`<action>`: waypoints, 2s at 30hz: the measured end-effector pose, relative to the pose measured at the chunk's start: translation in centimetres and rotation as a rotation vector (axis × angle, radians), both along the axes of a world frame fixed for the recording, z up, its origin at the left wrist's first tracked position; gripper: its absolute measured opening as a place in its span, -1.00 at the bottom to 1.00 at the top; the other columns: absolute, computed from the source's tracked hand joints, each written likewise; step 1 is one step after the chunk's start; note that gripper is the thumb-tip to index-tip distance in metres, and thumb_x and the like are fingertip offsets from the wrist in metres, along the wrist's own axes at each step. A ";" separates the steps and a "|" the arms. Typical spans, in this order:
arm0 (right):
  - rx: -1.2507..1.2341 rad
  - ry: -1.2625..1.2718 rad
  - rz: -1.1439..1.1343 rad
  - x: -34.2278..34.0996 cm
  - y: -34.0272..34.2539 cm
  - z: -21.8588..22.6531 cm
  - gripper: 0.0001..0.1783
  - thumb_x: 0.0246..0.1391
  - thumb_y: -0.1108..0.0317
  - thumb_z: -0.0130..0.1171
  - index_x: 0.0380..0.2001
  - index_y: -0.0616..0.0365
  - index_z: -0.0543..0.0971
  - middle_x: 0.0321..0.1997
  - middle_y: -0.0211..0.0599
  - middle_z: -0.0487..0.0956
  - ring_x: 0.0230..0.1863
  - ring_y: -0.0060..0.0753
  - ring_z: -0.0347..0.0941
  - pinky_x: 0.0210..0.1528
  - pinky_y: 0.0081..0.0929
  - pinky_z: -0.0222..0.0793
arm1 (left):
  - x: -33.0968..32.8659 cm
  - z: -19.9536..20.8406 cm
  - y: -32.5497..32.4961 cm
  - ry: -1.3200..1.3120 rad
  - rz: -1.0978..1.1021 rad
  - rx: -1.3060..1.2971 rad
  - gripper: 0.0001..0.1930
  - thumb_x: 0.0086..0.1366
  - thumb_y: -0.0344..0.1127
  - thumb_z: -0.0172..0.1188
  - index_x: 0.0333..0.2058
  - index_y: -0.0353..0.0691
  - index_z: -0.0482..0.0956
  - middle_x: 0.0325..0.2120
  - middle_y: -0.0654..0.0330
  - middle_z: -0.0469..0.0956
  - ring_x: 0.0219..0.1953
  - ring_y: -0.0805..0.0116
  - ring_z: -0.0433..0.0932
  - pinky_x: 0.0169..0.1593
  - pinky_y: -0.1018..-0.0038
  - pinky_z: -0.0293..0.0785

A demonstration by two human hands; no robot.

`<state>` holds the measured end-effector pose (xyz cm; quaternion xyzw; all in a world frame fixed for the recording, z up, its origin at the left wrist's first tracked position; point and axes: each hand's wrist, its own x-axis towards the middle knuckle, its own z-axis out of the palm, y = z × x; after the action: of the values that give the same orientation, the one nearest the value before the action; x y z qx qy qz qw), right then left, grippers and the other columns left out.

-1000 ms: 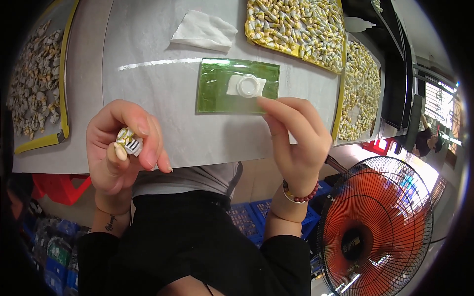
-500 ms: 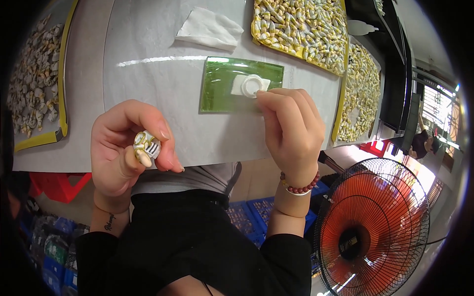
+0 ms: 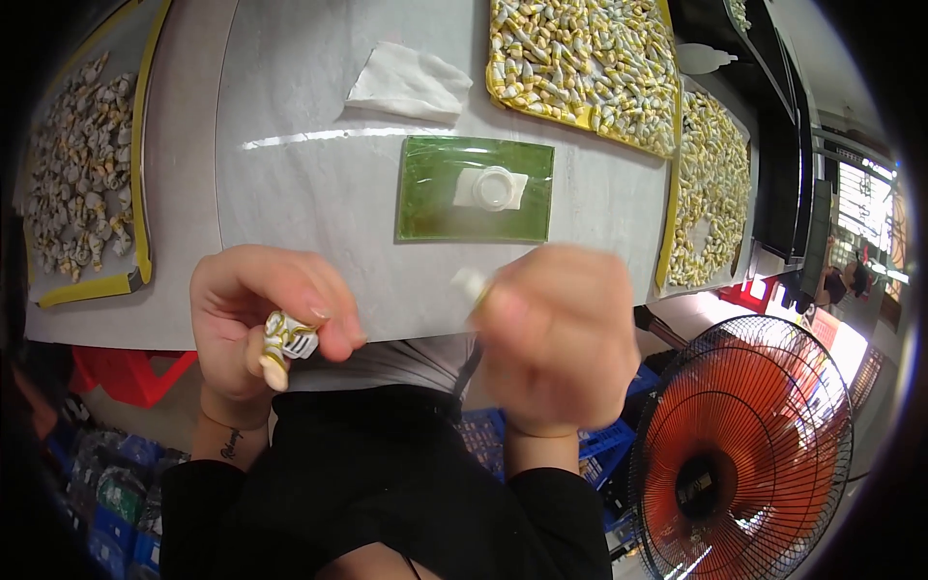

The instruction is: The person assembles small plastic toy figurines by hand, applying adhesive from a bottle to secure the parts.

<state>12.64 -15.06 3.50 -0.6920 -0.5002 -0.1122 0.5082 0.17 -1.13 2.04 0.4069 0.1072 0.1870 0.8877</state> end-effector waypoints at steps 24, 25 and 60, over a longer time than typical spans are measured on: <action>-0.123 -0.106 0.199 -2.3 2.5 0.1 -0.60 -0.32 0.70 0.18 -0.31 0.21 0.37 -0.48 -0.23 0.42 -0.57 -0.39 0.36 -0.62 -0.65 0.33 | -0.6 -1.9 1.0 -0.047 -0.231 -0.398 -0.67 0.06 -0.27 0.28 -0.31 -0.40 0.41 -0.38 0.05 0.55 -0.34 0.42 0.55 -0.20 0.53 0.49; -0.124 -0.106 0.199 -2.3 2.5 0.1 -0.60 -0.32 0.70 0.18 -0.31 0.21 0.37 -0.48 -0.23 0.42 -0.57 -0.39 0.36 -0.62 -0.65 0.33 | -0.5 -1.9 1.0 -0.049 -0.233 -0.411 -0.67 0.07 -0.27 0.28 -0.32 -0.40 0.41 -0.38 0.05 0.55 -0.34 0.42 0.55 -0.20 0.53 0.49; -0.190 0.101 0.335 -1.7 2.1 1.1 -0.62 -0.28 0.72 0.12 -0.28 0.23 0.38 -0.47 -0.21 0.42 -0.58 -0.42 0.34 -0.63 -0.61 0.27 | -0.2 -1.5 0.2 0.076 -0.074 -0.247 -0.61 -0.03 -0.10 0.34 -0.44 -0.26 0.40 -0.61 0.12 0.50 -0.54 0.38 0.48 -0.49 0.60 0.39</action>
<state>10.97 -12.91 4.62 -0.6487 -0.5905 0.0564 0.4768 -0.02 -0.96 0.54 0.3051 0.1478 0.1242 0.9325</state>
